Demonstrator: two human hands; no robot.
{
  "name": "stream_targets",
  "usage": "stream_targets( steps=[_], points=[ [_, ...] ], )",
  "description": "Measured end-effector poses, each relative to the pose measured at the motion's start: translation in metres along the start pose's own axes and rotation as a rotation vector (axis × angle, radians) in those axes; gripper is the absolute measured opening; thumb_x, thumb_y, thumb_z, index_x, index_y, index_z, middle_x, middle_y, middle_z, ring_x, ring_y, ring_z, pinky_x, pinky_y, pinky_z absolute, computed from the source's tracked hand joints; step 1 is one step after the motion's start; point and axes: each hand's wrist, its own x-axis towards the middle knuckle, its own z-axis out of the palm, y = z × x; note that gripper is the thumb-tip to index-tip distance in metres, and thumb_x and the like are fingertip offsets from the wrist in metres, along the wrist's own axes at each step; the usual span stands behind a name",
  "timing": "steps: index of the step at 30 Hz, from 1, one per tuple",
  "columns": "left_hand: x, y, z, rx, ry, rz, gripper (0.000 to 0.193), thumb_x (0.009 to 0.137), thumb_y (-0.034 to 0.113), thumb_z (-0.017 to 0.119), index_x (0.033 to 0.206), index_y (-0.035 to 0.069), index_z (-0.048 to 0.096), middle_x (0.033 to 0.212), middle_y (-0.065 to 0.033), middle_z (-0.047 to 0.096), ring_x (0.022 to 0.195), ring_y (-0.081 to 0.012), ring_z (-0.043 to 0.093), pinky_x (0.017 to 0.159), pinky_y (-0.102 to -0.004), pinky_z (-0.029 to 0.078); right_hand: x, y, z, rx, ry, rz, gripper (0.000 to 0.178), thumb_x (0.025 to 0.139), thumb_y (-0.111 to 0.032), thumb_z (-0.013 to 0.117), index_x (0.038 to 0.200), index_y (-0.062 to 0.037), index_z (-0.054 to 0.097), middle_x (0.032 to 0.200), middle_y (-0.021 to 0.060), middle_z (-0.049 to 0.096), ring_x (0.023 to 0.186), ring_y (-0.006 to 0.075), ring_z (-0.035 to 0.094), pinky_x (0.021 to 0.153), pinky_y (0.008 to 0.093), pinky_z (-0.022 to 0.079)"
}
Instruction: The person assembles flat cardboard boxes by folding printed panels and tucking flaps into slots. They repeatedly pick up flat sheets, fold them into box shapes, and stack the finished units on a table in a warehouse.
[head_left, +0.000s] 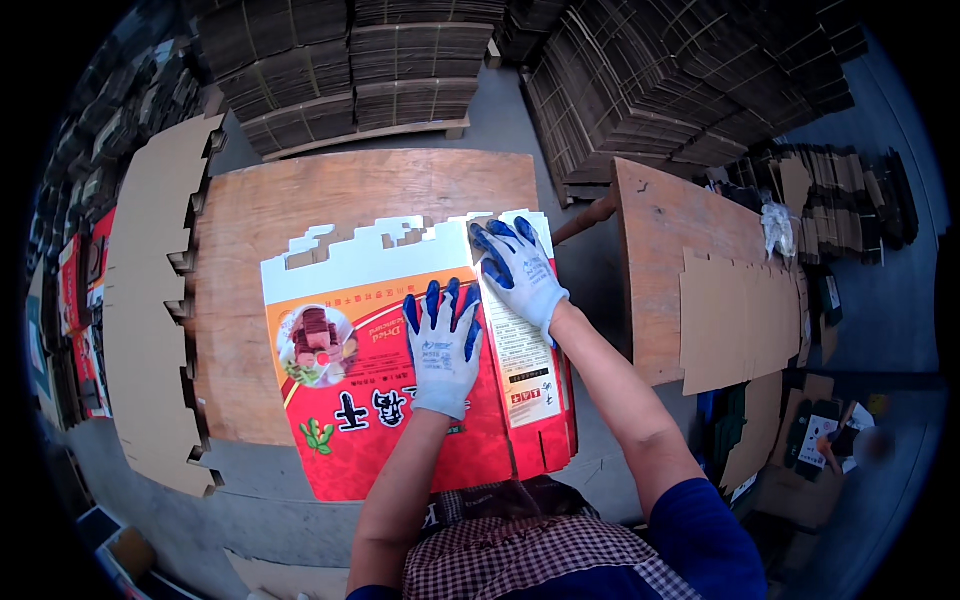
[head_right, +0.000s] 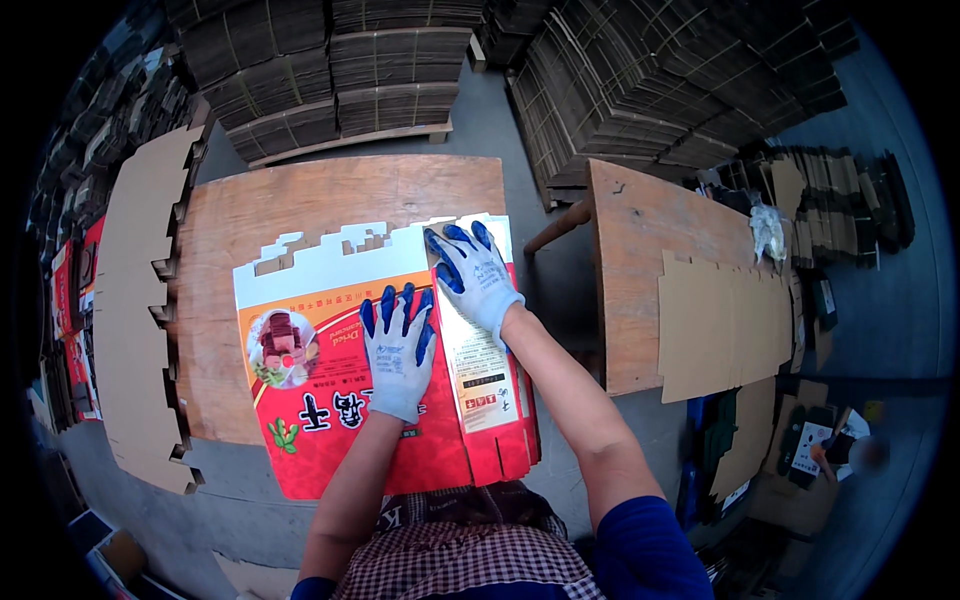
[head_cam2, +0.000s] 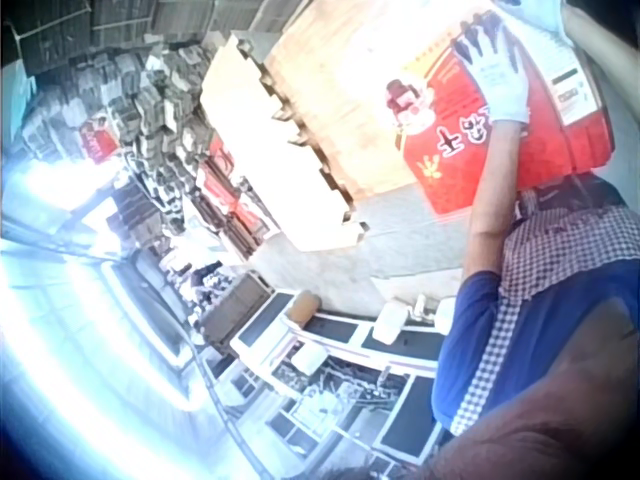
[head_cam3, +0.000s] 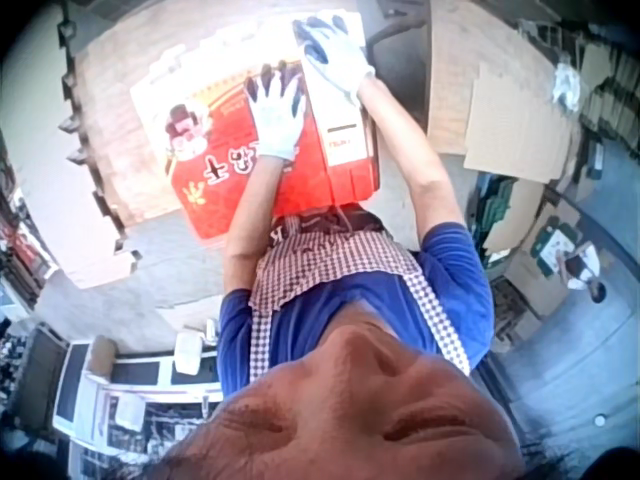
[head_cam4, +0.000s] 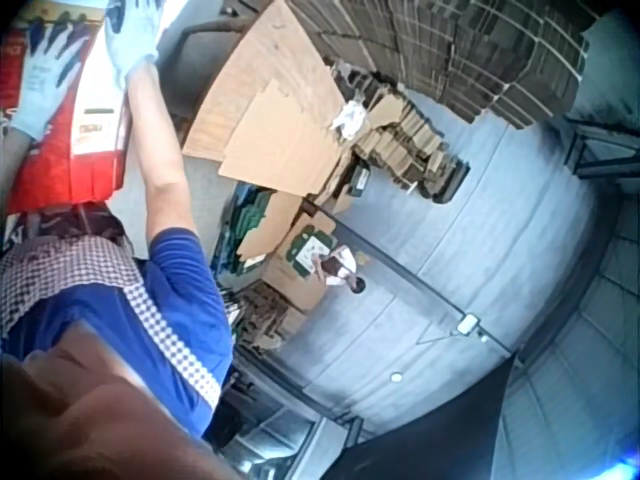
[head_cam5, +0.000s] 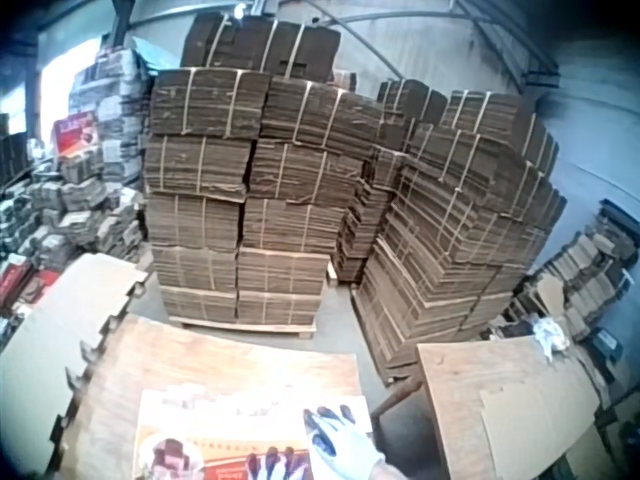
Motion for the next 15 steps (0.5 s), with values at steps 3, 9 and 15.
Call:
stream_targets(
  steps=[3, 9, 15],
  points=[
    [0.002, 0.006, -0.005, -0.026, -0.004, 0.001, 0.039, 0.088, 0.029, 0.069, 0.126, 0.018, 0.068, 0.156, -0.0102, 0.041, 0.148, -0.0362, 0.030, 0.123, -0.0609, 0.012, 0.001, -0.004, -0.001, -0.007, 0.025, 0.025, 0.050, 0.100, -0.025, 0.051, 0.146, -0.0069, 0.049, 0.145, 0.0176, 0.052, 0.142, 0.0305, 0.041, 0.125, 0.0481, 0.015],
    [0.004, 0.005, -0.001, 0.002, -0.041, -0.029, 0.039, 0.085, 0.034, 0.072, 0.122, 0.021, 0.071, 0.157, -0.0113, 0.039, 0.149, -0.0383, 0.027, 0.122, -0.0634, 0.008, -0.001, -0.026, 0.012, -0.045, 0.096, 0.179, 0.050, 0.098, -0.021, 0.051, 0.146, -0.0069, 0.049, 0.145, 0.0161, 0.052, 0.144, 0.0294, 0.038, 0.125, 0.0498, 0.012],
    [-0.002, 0.001, 0.009, 0.033, -0.064, -0.052, 0.054, 0.088, 0.032, 0.069, 0.137, 0.012, 0.056, 0.152, -0.0155, 0.043, 0.148, -0.0400, 0.028, 0.122, -0.0619, 0.011, -0.005, -0.035, 0.022, -0.111, 0.128, 0.207, 0.050, 0.098, -0.015, 0.050, 0.146, -0.0050, 0.047, 0.147, 0.0171, 0.049, 0.145, 0.0331, 0.036, 0.125, 0.0516, 0.013]
  ],
)
